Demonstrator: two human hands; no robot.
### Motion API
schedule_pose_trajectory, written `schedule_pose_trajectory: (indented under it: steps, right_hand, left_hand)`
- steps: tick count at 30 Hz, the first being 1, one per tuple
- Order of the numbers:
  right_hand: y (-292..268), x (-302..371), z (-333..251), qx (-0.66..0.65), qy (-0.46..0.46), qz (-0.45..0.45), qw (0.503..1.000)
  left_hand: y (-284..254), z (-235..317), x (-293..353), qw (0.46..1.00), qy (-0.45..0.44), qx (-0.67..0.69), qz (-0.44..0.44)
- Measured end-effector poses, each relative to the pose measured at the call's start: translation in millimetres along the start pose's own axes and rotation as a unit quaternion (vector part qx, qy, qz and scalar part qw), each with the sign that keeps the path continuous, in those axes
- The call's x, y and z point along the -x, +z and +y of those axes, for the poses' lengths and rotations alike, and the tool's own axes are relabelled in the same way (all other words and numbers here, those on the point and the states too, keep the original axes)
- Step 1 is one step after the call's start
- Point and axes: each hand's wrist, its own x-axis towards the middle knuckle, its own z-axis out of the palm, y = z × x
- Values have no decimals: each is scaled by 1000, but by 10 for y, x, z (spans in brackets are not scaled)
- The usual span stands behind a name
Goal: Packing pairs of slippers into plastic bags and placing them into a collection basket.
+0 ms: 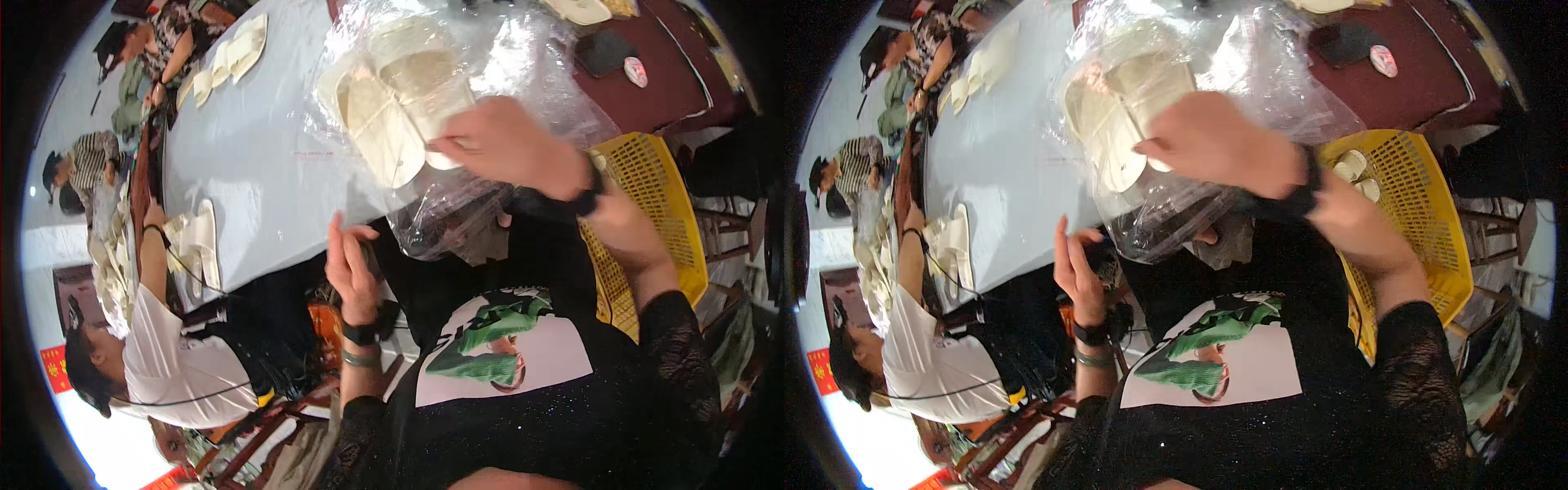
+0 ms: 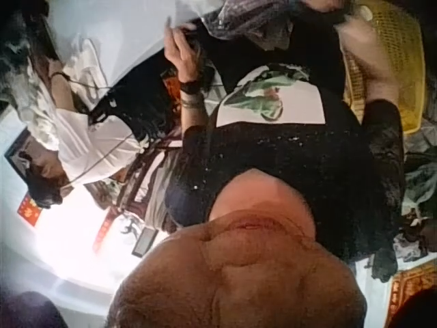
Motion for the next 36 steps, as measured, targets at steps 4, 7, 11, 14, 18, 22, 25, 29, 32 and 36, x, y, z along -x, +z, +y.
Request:
schedule_pose_trajectory:
  steps: [4, 7, 11, 14, 18, 22, 25, 29, 32, 36]
  right_hand:
    - [-621, 363, 188, -10, 75, 20, 997]
    - [-668, 297, 517, 170, -135, 38, 975]
    - [-815, 338, 522, 136, -234, -185, 945]
    - [-803, 507, 638, 145, -205, -205, 946]
    - [-659, 569, 687, 95, -204, -155, 962]
    - [-530, 664, 492, 38, -186, -136, 972]
    - [-432, 783, 325, -4, -176, -152, 973]
    - [-476, 746, 73, 88, -274, -5, 958]
    - [-497, 748, 13, 110, -283, 45, 952]
    - [-276, 693, 174, -46, 35, -58, 997]
  left_hand:
    - [-90, -59, -345, 945, 184, -272, -2]
    - [169, 178, -637, 880, 398, -249, -70]
    - [299, 370, -739, 808, 447, -347, -161]
    - [396, 362, -713, 842, 432, -244, -211]
    - [442, 381, -643, 876, 389, -174, -228]
    - [148, 132, -507, 934, 288, -52, -206]
    - [21, 100, -384, 957, 239, -65, -154]
    - [-83, 170, -378, 926, 240, -213, -200]
    - [-73, 178, -362, 955, 167, -125, -209]
    - [18, 273, -411, 986, 27, 8, -165]
